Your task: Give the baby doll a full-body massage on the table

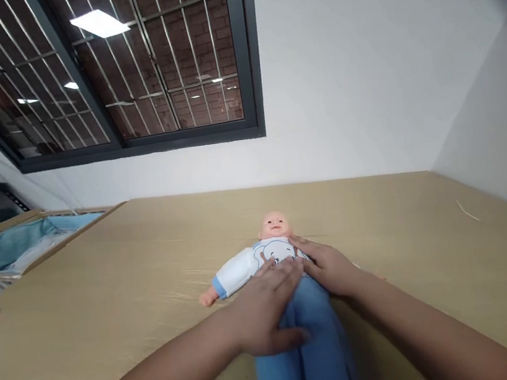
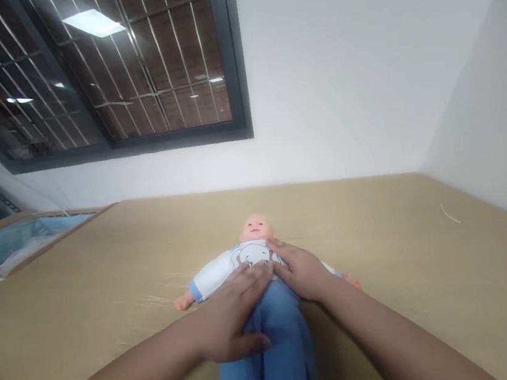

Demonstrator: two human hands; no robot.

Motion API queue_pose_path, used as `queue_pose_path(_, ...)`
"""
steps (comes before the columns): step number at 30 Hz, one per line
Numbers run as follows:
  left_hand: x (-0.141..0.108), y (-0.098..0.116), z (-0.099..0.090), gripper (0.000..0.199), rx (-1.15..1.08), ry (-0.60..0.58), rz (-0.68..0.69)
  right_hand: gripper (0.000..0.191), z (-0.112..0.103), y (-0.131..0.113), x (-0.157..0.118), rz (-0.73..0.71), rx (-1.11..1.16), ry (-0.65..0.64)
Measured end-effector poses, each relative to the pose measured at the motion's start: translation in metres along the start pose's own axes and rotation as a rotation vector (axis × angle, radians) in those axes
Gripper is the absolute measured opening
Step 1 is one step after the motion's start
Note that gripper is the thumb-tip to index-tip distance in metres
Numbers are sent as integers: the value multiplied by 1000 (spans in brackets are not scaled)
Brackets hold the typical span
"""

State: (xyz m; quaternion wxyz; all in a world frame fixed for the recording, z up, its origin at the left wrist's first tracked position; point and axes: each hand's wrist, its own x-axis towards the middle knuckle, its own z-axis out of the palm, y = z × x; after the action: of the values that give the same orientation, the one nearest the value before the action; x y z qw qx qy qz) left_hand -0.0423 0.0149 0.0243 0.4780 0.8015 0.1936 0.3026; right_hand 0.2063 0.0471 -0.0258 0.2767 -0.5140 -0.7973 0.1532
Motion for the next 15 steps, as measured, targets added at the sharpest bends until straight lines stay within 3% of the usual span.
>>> queue_pose_path(4, 14, -29, -17, 71, 9, 205, -118, 63, 1, -2, -1, 8, -11, 4)
queue_pose_path(7, 17, -51, -29, 61, 77, 292, -169, 63, 1, -3, 0, 8, -20, 2)
queue_pose_path(12, 11, -73, -33, 58, 140, 363, -166, 60, -6, -13, -4, -7, -115, 23)
queue_pose_path(15, 6, -79, -33, 58, 261, 340, -161, 55, -6, -28, -12, -177, -194, 24)
